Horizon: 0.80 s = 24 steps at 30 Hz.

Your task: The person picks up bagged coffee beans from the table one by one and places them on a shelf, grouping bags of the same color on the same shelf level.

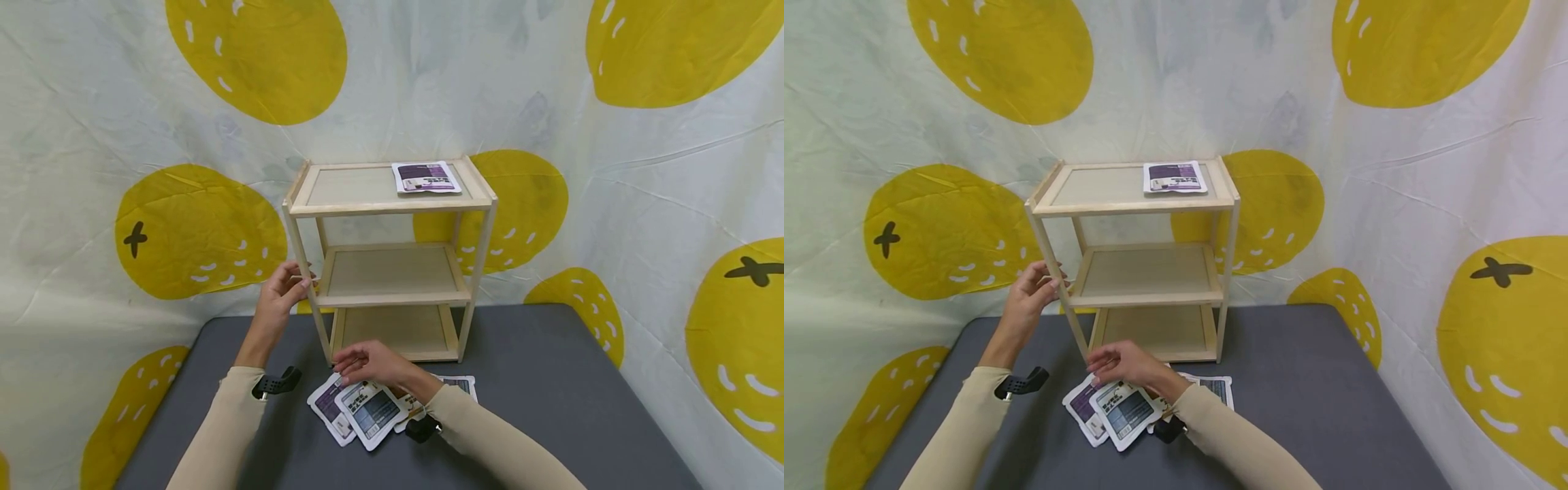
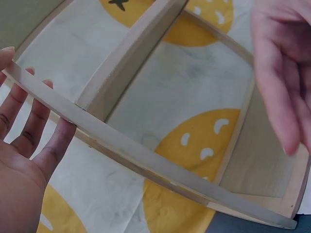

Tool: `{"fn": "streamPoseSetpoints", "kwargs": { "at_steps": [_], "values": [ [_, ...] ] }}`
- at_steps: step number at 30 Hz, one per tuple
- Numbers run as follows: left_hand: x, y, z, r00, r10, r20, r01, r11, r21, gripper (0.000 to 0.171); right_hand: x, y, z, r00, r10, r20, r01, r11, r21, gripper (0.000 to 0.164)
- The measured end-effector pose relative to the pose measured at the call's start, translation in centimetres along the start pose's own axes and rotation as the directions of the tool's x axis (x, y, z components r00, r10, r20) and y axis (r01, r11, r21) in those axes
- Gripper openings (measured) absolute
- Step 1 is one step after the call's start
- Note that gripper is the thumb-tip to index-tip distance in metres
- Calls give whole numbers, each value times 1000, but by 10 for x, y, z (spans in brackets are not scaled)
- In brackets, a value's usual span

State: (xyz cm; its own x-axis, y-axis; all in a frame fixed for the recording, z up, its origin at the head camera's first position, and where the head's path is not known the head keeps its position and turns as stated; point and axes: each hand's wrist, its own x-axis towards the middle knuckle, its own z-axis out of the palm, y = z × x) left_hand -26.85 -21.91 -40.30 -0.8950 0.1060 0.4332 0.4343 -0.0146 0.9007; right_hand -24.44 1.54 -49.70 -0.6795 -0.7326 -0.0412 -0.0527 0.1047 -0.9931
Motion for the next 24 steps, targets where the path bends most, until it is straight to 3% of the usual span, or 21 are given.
{"fn": "streamPoseSetpoints", "kwargs": {
  "at_steps": [14,24],
  "values": [
    [0,-2,0,1000,9,0,-9,1000,-15,30,7,17,19,998,9,-57,-17,989,-149,40],
    [0,-1,0,1000,-2,1,2,1000,17,37,9,21,19,999,-1,-45,-11,963,-269,41]
  ]
}}
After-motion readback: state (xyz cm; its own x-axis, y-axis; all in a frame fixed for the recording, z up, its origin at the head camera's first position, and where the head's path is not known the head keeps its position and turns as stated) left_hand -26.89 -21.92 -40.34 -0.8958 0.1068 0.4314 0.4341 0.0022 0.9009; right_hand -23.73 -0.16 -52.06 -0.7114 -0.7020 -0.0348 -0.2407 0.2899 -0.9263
